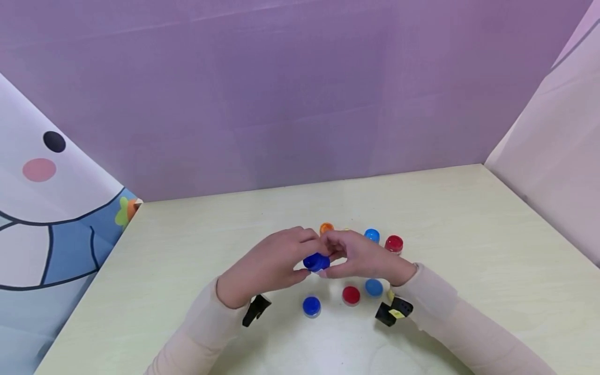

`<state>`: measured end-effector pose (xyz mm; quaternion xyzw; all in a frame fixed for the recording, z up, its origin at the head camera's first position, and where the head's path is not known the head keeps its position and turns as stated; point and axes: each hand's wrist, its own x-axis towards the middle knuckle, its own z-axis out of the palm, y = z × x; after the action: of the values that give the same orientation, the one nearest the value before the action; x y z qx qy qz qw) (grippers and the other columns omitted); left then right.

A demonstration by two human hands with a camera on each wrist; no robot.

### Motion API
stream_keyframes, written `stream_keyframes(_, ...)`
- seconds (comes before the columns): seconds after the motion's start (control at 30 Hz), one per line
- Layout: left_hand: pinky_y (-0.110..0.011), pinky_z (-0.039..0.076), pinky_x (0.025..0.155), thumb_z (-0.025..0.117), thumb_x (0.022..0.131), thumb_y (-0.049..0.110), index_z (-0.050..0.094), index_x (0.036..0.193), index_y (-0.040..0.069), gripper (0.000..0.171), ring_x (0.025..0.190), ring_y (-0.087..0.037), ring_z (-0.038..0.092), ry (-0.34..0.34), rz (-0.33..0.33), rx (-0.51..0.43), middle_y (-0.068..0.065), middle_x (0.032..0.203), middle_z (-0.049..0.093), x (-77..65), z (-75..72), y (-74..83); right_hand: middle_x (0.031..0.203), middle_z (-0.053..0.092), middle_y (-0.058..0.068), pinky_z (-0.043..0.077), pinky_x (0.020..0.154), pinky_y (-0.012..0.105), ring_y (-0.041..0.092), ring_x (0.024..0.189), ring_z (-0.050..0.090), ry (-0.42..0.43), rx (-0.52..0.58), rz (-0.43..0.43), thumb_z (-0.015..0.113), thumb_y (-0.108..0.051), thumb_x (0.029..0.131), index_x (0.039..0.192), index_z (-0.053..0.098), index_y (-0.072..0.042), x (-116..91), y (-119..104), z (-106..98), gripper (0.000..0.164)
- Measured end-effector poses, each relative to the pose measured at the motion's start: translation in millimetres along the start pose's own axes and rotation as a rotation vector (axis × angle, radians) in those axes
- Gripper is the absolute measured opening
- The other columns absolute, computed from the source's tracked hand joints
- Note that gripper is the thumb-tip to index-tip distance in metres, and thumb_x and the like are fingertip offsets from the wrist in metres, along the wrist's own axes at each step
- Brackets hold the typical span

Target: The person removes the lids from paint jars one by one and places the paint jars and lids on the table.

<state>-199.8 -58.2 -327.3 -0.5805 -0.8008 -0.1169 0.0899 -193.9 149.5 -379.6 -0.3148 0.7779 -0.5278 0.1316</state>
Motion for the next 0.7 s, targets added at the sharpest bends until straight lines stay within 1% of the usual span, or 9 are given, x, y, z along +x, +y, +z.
stream_keyframes(0.1, -0.019, 0.043, 0.075, 0.076, 0.069, 0.007, 0.058, 0.102, 0.013, 0.038, 0.083, -0.01, 0.05, -0.012, 0.006, 0.003, 0.003, 0.095, 0.056, 0.6, -0.2, 0.5, 0.1, 0.061, 0.001, 0.046, 0.084, 0.039, 0.015, 0.09, 0.059, -0.017, 0.016, 0.0, 0.071, -0.014, 0.078, 0.108, 0.051, -0.008, -0.3, 0.1, -0.4, 0.036)
stream_keyframes(0.33, -0.018, 0.043, 0.073, 0.077, 0.069, 0.013, 0.056, 0.101, 0.015, 0.038, 0.079, -0.009, 0.049, -0.064, 0.004, 0.011, 0.005, 0.091, 0.055, 1.3, -0.7, 2.1, 0.101, 0.062, 0.002, 0.046, 0.084, 0.039, 0.017, 0.091, 0.059, -0.069, 0.042, 0.003, 0.07, -0.012, 0.079, 0.108, 0.051, -0.007, -1.0, 1.3, -1.3, 0.035)
stream_keyframes(0.53, -0.018, 0.041, 0.071, 0.073, 0.073, 0.017, 0.057, 0.099, 0.016, 0.031, 0.077, -0.007, 0.046, -0.071, -0.004, 0.021, 0.007, 0.087, 0.053, 2.0, -0.3, 2.4, 0.103, 0.062, 0.001, 0.047, 0.083, 0.037, 0.017, 0.092, 0.059, -0.083, 0.033, -0.007, 0.069, -0.012, 0.08, 0.109, 0.052, -0.007, -1.9, 1.2, -2.3, 0.034)
stream_keyframes(0.7, -0.019, 0.041, 0.067, 0.069, 0.074, 0.018, 0.056, 0.097, 0.014, 0.027, 0.074, -0.008, 0.046, -0.067, -0.012, 0.043, 0.006, 0.085, 0.053, 1.8, -0.9, 2.3, 0.102, 0.061, 0.001, 0.047, 0.083, 0.036, 0.017, 0.092, 0.059, -0.069, 0.012, -0.003, 0.07, -0.012, 0.079, 0.106, 0.053, -0.009, -3.0, -0.3, -3.3, 0.032)
